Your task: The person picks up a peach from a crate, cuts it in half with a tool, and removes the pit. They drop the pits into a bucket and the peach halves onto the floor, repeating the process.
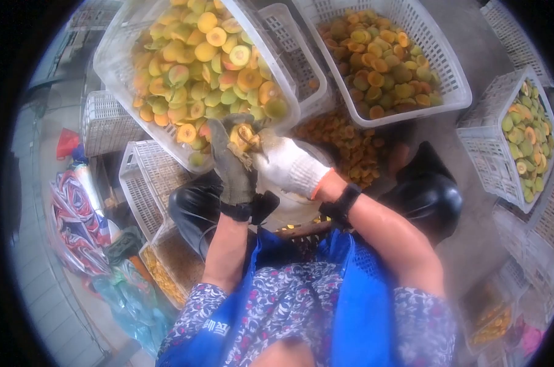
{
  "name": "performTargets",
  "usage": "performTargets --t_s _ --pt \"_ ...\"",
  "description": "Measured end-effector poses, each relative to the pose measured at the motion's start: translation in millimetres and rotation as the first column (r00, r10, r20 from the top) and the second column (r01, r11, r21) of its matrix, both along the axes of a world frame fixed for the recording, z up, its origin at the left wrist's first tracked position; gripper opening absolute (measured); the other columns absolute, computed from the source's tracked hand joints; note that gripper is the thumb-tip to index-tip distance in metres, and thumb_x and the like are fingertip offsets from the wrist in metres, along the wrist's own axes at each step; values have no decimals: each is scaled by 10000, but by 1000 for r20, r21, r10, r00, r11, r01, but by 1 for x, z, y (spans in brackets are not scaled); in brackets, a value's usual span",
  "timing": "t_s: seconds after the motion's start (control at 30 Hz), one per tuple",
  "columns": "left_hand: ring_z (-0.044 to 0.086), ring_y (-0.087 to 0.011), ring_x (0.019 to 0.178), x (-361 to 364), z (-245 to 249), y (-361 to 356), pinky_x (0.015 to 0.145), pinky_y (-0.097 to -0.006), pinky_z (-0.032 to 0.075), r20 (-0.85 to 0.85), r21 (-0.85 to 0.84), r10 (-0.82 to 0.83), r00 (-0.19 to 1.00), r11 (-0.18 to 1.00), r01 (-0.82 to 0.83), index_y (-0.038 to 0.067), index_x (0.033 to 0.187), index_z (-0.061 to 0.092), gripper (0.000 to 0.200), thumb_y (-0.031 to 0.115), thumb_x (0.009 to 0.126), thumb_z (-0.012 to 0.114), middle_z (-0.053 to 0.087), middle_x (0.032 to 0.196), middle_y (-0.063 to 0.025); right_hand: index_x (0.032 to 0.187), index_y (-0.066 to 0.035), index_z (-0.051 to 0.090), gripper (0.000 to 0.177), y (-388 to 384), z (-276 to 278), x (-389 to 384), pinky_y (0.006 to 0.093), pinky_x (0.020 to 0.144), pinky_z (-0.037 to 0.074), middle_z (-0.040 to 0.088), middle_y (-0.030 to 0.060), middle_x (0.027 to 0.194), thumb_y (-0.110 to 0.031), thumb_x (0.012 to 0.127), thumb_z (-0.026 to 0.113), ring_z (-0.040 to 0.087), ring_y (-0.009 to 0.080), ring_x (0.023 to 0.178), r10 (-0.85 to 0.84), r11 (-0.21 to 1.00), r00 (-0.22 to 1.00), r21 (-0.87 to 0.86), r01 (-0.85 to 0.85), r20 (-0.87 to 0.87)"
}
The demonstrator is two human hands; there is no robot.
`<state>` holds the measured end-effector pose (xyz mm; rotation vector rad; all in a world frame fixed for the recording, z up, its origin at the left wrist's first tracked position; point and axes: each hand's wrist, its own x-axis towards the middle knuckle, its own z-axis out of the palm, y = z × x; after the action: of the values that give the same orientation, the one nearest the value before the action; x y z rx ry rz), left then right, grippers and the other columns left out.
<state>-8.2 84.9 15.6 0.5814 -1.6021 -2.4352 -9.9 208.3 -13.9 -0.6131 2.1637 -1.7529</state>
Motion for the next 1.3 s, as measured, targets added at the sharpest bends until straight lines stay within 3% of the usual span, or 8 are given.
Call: performTargets --t_s 0.3,0.53,0.67,0.7,0.8,1.07,1.2,1.3 --pt "527 -213 696 -5 -16 -18 865 -456 476 -200 22 -382 902 919 394 52 705 544 542 449 1005 329 521 710 -97 1054 15 592 337 9 -23 -1 359 653 498 657 181 869 -279 894 550 636 279 718 282 959 959 21 -282 7" --pt "517 -199 698 -2 -7 -18 858 -471 473 -100 527 -223 970 815 242 126 749 549 459 483 984 381 536 686 -50 955 -48 616 176 10 -3 9 180 423 391 590 6 734 -207 882 624 494 33 511 650 717 109 -654 242 752" --pt "568 -205 799 -15 -22 -69 844 -425 491 -238 535 -192 952 792 294 123 804 591 395 449 973 446 604 824 -60 956 -36 596 265 30 15 -1 290 461 460 583 26 652 -283 861 590 573 134 525 538 771 530 -129 -624 656" --pt "584 -211 848 -19 14 -50 831 -396 496 -118 385 -82 990 915 122 114 871 608 353 420 973 464 613 898 -60 924 -19 610 309 30 -23 15 396 566 511 614 105 662 -316 851 562 650 265 633 569 815 819 180 -550 -74" --pt "601 -224 938 -35 49 -18 814 -354 505 -124 -148 -113 986 984 94 94 1020 609 290 360 957 512 614 1042 -62 885 -17 642 285 31 -37 36 455 651 520 651 186 757 -282 847 545 664 349 762 409 733 904 545 -408 126" --pt "613 -298 966 -67 -38 -29 807 -376 497 525 -817 -486 699 -519 252 115 1183 591 344 183 846 600 633 1102 -123 893 -8 656 265 31 -23 19 452 693 520 672 215 836 -226 827 522 664 359 806 362 812 927 454 -367 101" --pt "631 -251 955 -74 -33 -37 800 -373 503 596 -770 -458 660 -560 307 123 1230 569 397 175 839 614 629 1118 -118 910 -24 654 248 18 -46 24 431 745 515 678 190 878 -208 823 512 663 344 839 510 755 852 414 -508 115" --pt "645 -190 912 -64 -23 -56 768 -327 531 328 -872 -645 690 74 483 76 1304 498 462 171 870 624 625 1140 -114 1017 -51 663 300 36 -27 17 435 768 508 669 202 934 -232 828 516 645 358 892 530 590 812 581 -561 245"
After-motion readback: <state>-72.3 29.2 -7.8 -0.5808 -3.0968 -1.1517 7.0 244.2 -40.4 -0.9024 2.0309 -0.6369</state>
